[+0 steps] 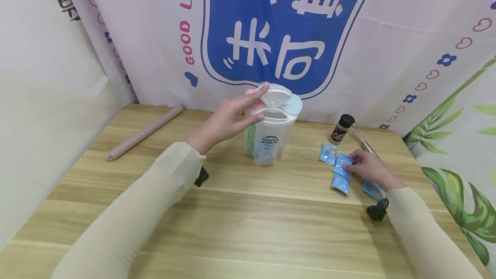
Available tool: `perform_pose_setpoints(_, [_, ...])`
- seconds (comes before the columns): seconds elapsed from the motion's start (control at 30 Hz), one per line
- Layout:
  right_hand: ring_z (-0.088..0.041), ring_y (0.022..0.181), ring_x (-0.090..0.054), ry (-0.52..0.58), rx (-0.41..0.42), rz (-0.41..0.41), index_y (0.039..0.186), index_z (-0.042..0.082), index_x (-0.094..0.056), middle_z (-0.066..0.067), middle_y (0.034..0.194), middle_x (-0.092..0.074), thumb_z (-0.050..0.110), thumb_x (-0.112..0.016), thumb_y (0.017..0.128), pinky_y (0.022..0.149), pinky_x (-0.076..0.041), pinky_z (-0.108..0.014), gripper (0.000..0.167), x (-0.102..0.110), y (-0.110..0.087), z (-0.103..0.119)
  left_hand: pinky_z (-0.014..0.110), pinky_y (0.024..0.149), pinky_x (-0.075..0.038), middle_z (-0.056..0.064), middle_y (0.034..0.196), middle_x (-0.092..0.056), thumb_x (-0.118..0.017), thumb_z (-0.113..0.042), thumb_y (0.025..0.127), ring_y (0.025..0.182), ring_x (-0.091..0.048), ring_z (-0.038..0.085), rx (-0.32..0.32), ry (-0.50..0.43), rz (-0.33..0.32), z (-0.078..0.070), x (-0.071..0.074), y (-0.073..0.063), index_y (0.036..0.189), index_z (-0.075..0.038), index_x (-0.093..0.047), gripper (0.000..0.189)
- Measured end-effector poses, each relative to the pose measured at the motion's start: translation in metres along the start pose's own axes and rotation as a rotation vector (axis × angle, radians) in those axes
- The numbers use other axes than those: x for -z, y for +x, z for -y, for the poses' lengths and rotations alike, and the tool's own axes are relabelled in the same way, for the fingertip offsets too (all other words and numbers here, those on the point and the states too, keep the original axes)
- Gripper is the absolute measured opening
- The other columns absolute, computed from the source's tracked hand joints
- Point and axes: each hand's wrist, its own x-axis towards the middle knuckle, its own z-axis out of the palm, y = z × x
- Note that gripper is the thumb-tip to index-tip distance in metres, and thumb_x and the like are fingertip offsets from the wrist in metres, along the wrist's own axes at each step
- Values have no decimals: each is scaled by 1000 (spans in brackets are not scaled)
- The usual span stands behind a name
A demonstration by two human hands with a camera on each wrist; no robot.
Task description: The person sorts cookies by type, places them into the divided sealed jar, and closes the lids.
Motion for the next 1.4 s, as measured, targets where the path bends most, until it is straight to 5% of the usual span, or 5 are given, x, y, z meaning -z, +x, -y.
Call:
perform_pose_setpoints(0.23, [-37, 109, -63, 76, -22, 1, 131, -10, -53, -30, 122, -64, 22, -72, 99, 92, -56, -46, 49, -1, -1, -1, 46, 130, -35, -8, 169, -38, -67, -31, 104, 156, -41, 20, 6, -11, 6, 0, -2, -1, 165, -35, -29, 72])
perform_pose_setpoints(0.63, [-23, 95, -67, 132, -27, 14, 135, -6, -48, -23, 115, -67, 21, -69, 101, 78, -51, -28, 48, -2, -4, -2, 46, 130, -35, -7, 170, -36, -66, -29, 104, 157, -39, 21, 3, -16, 1, -1, -2, -2, 165, -34, -29, 72])
perform_pose_setpoints(1.13, [-14, 87, -73, 231, 65, -45, 144, -5, -48, -26, 122, -64, 25, -69, 103, 78, -60, -24, 55, 2, -8, -1, 47, 130, -35, -6, 170, -38, -67, -29, 104, 157, -39, 22, 2, -8, -5, -1, -1, -1, 166, -33, -29, 72])
perform_pose_setpoints(1.4, [2, 87, -69, 380, 117, -81, 149, -7, -45, -8, 114, -65, 24, -69, 103, 84, -63, -21, 61, 9, -12, 20, 48, 129, -35, -6, 169, -38, -67, -30, 104, 157, -39, 23, 4, 0, -7, 0, -2, -1, 166, -35, -29, 73])
